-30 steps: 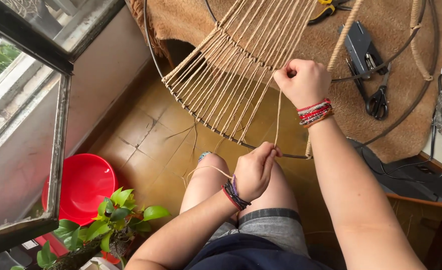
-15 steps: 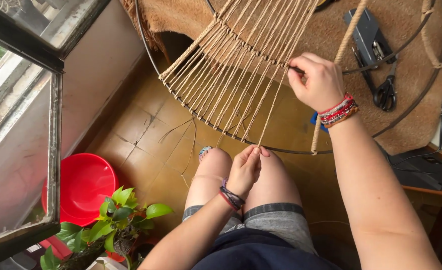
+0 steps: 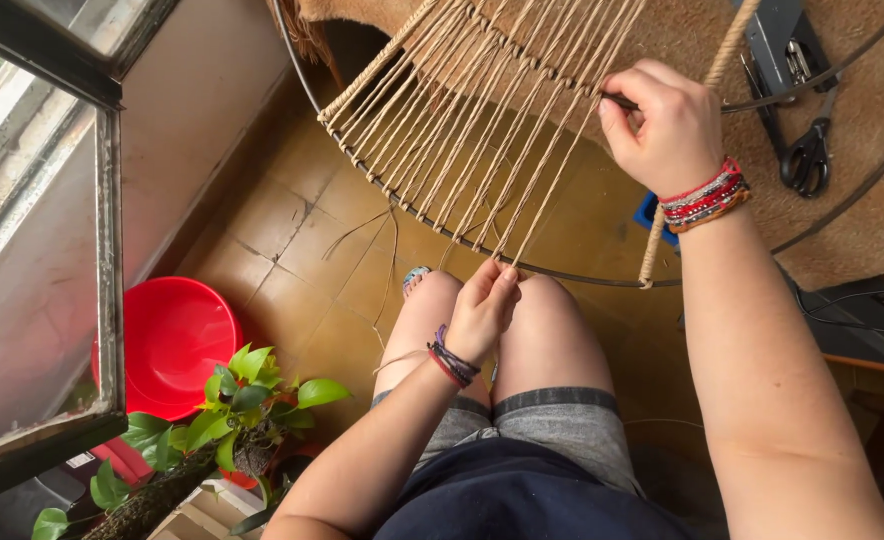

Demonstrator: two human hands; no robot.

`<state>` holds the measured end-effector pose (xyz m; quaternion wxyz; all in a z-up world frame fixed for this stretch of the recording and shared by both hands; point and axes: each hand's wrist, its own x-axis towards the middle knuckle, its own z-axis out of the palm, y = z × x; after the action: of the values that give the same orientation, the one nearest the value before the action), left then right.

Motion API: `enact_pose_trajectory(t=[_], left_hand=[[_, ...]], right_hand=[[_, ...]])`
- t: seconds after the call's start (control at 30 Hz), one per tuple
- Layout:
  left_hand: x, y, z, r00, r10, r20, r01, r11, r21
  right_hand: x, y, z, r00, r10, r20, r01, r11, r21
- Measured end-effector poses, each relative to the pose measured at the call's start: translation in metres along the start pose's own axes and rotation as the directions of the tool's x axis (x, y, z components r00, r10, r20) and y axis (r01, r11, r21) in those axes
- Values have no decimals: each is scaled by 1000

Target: Weaving twine around a metal frame to create a furniture piece

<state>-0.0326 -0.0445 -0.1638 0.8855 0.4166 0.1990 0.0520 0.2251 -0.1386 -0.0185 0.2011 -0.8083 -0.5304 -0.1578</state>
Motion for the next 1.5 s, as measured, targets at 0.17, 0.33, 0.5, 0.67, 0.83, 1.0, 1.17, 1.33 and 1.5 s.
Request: enact_pose_trajectory(t=[0.17,0.33,0.5,0.67,0.83,1.0,1.17,1.33,1.5], left_hand=[[5,-7,-4,998,-67,-3,67,998,-10],[14,-32,-11,999,7,39,-4,996,-93],[35,-63,-31,982,157,101,-150,986,-75],[87,-111,-86,949,302,94,-311,838,448],[142,-46,-32,944,277,178,-318,908,273],[90,44,16,938,179,297,-254,938,236],[87,-23,-6,942,326,-82,-207,756,621],[-35,29,7,959,-233,162,269,928,-256],[-50,20,-23,885,-290,363,446,753,-484]], right_hand=[[2,-18,-12,993,-27,-114,24,999,-26],[-46,-83,-33,948,170,-270,-122,975,186],[-98,-113,-1,911,413,-19,-374,843,387],[-91,-117,30,654,482,583,-670,728,149],[-67,-115,53,466,549,694,-820,563,105],[-78,-104,74,359,627,692,-871,-40,489],[-80,-139,25,442,832,336,-618,11,786],[-111,-201,-44,596,748,292,-672,266,691],[-172,-206,-72,673,454,584,-720,217,660]])
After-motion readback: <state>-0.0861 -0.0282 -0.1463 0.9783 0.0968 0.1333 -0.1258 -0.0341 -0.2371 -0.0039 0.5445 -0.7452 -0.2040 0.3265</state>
